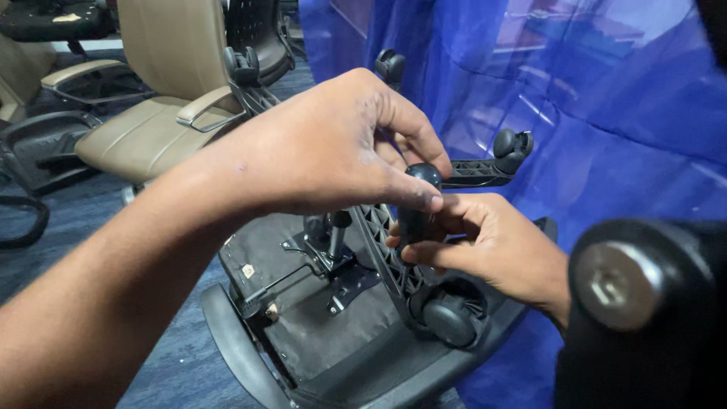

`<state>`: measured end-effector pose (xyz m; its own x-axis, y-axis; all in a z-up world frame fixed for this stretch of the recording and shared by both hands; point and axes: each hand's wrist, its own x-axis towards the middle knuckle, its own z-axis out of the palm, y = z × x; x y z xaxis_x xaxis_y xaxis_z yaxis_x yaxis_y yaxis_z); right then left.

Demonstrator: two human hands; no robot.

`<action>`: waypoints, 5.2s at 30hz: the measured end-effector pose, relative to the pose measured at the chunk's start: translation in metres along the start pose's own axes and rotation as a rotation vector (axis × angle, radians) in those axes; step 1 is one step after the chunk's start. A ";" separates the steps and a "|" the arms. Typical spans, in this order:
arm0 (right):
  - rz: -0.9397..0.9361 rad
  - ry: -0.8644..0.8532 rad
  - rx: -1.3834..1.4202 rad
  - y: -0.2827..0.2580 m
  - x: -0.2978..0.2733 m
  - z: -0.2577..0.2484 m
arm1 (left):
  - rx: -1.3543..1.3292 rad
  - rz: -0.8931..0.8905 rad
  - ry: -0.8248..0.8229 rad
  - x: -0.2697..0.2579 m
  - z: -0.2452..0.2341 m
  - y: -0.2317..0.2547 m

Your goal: The person attaches caster wheels to the base of an office chair by hand. They insert each wheel stem into the base sockets and press down to secure them, working on multiple wheels in sequence.

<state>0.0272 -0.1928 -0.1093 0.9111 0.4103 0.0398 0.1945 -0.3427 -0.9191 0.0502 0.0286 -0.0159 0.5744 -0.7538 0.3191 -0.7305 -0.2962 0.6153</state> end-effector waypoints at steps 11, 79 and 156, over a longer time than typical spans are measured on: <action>-0.036 0.154 0.166 -0.006 -0.006 0.019 | 0.017 0.156 -0.215 0.015 -0.025 -0.023; 0.235 1.112 -0.078 -0.070 -0.003 0.150 | -0.128 0.526 -0.573 0.080 -0.030 -0.083; 0.243 1.019 -0.111 -0.080 0.013 0.149 | -0.117 0.697 -0.277 0.054 -0.045 -0.076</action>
<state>-0.0308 -0.0336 -0.0938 0.7945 -0.5668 0.2178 -0.0489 -0.4172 -0.9075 0.1533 0.0363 -0.0128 -0.1313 -0.8680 0.4789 -0.8374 0.3556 0.4151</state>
